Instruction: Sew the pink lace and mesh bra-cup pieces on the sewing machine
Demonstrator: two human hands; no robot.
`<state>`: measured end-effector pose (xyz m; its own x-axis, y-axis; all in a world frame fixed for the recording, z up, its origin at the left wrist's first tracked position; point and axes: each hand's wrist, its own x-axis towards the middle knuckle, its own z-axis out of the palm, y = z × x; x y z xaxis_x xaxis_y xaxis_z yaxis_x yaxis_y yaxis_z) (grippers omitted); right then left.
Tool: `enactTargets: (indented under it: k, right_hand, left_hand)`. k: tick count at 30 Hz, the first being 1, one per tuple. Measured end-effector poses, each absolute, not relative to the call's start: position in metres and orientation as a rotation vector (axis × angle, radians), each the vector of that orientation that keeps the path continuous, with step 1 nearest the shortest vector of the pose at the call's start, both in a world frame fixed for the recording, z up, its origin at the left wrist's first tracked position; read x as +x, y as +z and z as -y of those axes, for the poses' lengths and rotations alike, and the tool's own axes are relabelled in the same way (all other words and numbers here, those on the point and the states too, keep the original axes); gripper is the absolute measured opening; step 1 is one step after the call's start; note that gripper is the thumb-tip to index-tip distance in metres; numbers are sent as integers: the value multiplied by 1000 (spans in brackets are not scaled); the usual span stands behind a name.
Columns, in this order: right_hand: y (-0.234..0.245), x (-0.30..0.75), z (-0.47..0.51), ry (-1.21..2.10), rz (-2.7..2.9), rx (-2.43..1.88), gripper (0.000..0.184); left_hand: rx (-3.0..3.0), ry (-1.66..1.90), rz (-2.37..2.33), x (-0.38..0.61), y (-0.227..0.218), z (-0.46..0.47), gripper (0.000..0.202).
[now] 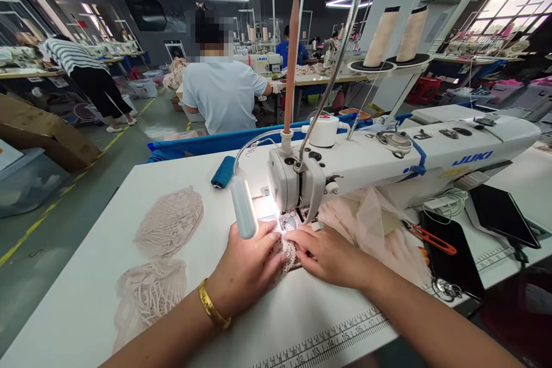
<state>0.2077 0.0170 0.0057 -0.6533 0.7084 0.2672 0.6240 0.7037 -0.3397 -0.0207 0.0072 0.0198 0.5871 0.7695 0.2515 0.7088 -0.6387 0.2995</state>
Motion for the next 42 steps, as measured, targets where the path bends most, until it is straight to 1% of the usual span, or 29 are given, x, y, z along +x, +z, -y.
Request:
enactTargets:
  k: [3, 4, 7, 10, 12, 14, 17, 20, 23, 28, 31, 34, 37, 39, 42]
  right_hand:
    - [4, 209, -18, 328, 2588, -946, 12]
    - [2, 209, -18, 317, 2582, -926, 14]
    - [-3, 205, -19, 323, 2455, -917, 19]
    - [-2, 200, -18, 429, 2255, -973, 21]
    - [0, 197, -17, 520, 2147, -1041, 23]
    - [2, 194, -17, 585, 2049, -1096, 30]
    - [-1, 190, -18, 625, 1923, -1141, 39]
    - [-5, 188, -19, 640, 1854, -1159, 40]
    - [-5, 187, -19, 664, 1836, -1143, 41]
    - [-3, 185, -18, 695, 1843, -1110, 40]
    - [-2, 186, -17, 675, 1889, -1119, 32]
    - [-1, 186, -16, 628, 1955, -1130, 24]
    - [0, 186, -16, 594, 1968, -1098, 25]
    - [-1, 185, -17, 577, 1963, -1087, 24]
    - [-2, 185, -19, 560, 1943, -1082, 27]
  left_hand:
    - [2584, 412, -1236, -16, 33, 7, 37]
    - [2585, 390, -1243, -14, 33, 11, 38]
    - [2616, 453, -1263, -11, 24, 13, 13]
    - [2538, 633, -1247, -13, 7, 0, 21]
    - [2420, 733, -1257, -16, -1, -12, 19]
    - [2311, 783, -1255, -17, -2, -23, 17]
    - [2254, 759, -1200, -16, 2, -32, 21]
    - [2293, 732, -1185, -14, 5, -35, 14]
    - [2291, 739, -1192, -13, 4, -36, 18]
    - [2238, 713, -1242, -13, 4, -37, 23]
    - [2263, 743, -1268, -13, 1, -38, 22]
    - [2345, 747, -1271, -15, -5, -40, 28]
    - [2409, 743, -1252, -16, -9, -43, 38]
    - [2428, 754, -1229, -16, -9, -44, 40]
    - [2425, 746, -1176, -14, -5, -43, 33]
